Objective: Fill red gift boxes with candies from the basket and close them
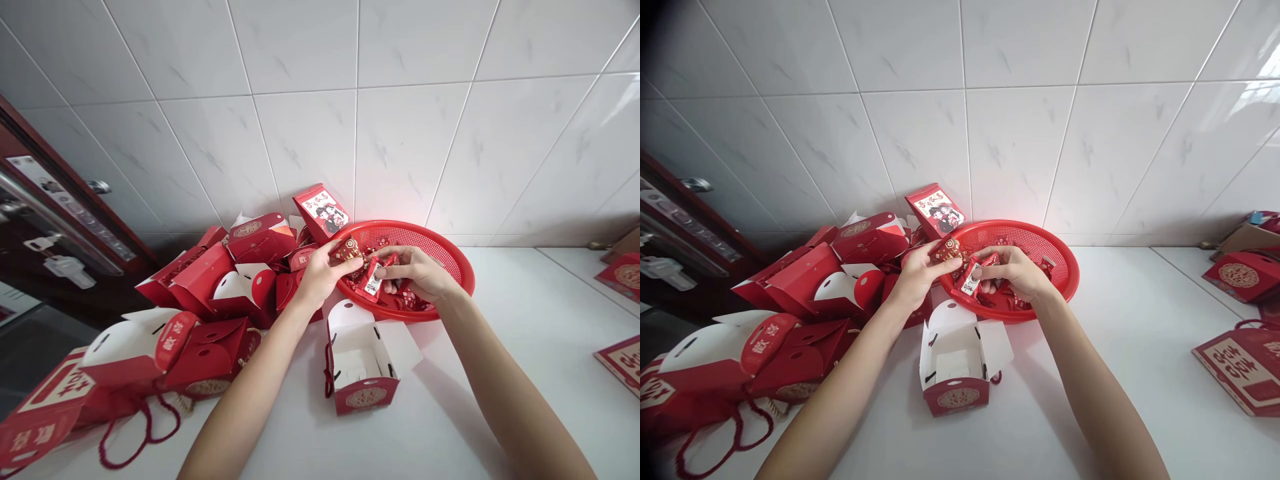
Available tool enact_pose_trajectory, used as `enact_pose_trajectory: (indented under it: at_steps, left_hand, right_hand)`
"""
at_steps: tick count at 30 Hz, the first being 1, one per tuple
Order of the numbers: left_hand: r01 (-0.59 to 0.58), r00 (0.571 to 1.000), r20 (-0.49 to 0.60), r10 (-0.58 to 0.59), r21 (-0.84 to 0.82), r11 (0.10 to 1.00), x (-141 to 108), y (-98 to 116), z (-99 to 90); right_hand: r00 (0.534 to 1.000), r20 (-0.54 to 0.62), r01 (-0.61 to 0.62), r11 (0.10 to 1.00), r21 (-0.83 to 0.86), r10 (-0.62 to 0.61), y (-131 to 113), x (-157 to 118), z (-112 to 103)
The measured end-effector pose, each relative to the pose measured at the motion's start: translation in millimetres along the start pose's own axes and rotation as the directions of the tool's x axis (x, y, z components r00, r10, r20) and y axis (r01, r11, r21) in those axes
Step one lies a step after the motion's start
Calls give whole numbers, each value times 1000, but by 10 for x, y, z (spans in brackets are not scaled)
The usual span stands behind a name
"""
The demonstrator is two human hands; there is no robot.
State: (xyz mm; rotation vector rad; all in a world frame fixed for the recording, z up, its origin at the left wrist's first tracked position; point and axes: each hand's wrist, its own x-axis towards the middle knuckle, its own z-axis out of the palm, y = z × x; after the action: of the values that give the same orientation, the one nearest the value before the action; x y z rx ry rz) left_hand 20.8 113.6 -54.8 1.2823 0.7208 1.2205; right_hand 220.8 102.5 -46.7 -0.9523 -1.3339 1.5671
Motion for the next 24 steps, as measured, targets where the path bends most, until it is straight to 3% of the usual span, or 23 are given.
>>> enact_pose_trajectory:
  at_steps: [9, 14, 19, 21, 24]
  left_hand:
    - [-46, 998, -38, 46, 21, 999, -14, -21, 46]
    - [-103, 982, -155, 110, 53, 993, -20, -28, 72]
    - [-11, 994, -107, 13, 22, 1000, 22, -31, 17]
    - [-44, 993, -108, 54, 95, 995, 17, 8, -17]
    - [-189, 964, -90, 250, 433, 881, -60, 150, -58]
  right_hand:
    - [994, -54, 78, 976, -203, -91, -33, -92, 94]
    - [988, -102, 87, 964, -251, -115, -91, -134, 160]
    - [980, -124, 117, 950, -288, -158, -92, -152, 114]
    - [984, -103, 107, 944, -311, -145, -112, -168, 63]
    - [994, -12, 93, 908, -408, -107, -192, -219, -49]
